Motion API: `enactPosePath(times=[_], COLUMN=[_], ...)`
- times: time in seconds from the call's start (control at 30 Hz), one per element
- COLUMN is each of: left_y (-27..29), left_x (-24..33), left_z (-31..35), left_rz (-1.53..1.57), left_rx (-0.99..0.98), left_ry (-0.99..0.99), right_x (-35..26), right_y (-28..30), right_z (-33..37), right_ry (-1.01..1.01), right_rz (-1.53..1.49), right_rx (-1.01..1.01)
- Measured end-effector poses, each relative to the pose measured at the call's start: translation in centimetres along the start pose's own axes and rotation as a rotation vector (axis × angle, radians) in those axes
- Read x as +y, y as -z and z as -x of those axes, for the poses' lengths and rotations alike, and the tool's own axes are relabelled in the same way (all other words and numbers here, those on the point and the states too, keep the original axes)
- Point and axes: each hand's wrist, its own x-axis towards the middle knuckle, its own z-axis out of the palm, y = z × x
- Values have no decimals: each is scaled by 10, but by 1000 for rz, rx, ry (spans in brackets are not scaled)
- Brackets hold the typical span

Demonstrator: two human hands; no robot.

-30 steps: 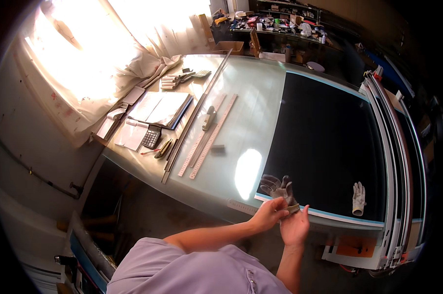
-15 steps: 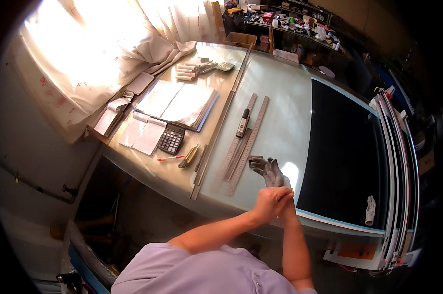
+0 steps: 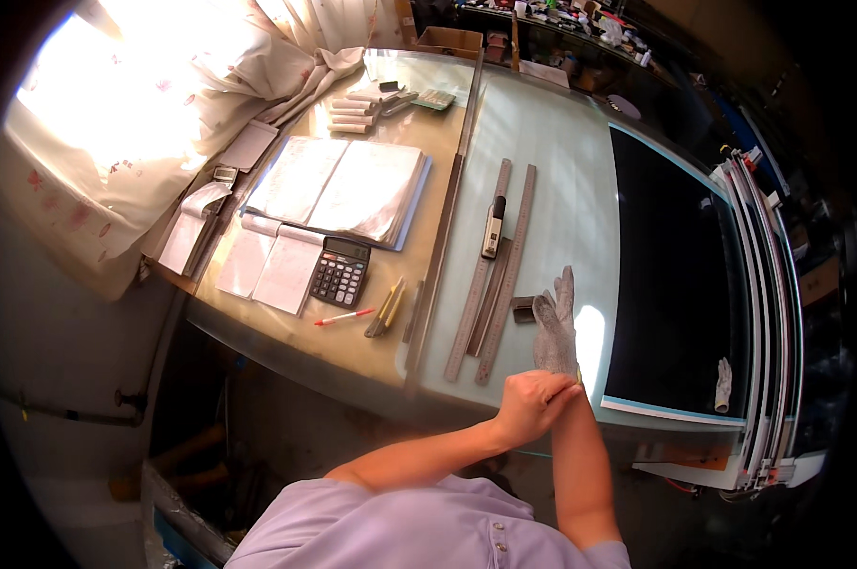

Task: The person measures and aligns a large sheet of glass on a cutting table using a metal ruler and a utility knife. They mark the glass and then operate a touchscreen control panel to initiate the cutting process. The person repeats the measuring and alignment steps for subsequent cuts.

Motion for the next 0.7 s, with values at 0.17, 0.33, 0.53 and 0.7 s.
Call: enactPosePath(times=[0.17, 0.33, 0.53, 0.7], left_y=[-1, -15, -106, -225], left_x=[-2, -10, -45, -42], left_z=[-2, -26, -11, 16], left_rz=[-153, 22, 641, 188], left_rx=[-200, -141, -256, -614], left_ry=[-23, 249, 646, 438], right_x=[13, -3, -17, -26], right_y=[28, 49, 131, 298], right_z=[-13, 11, 28, 57], right_ry=[232, 425, -366, -344], right_rz=[840, 1648, 171, -378], right_rx=[-339, 18, 191, 307])
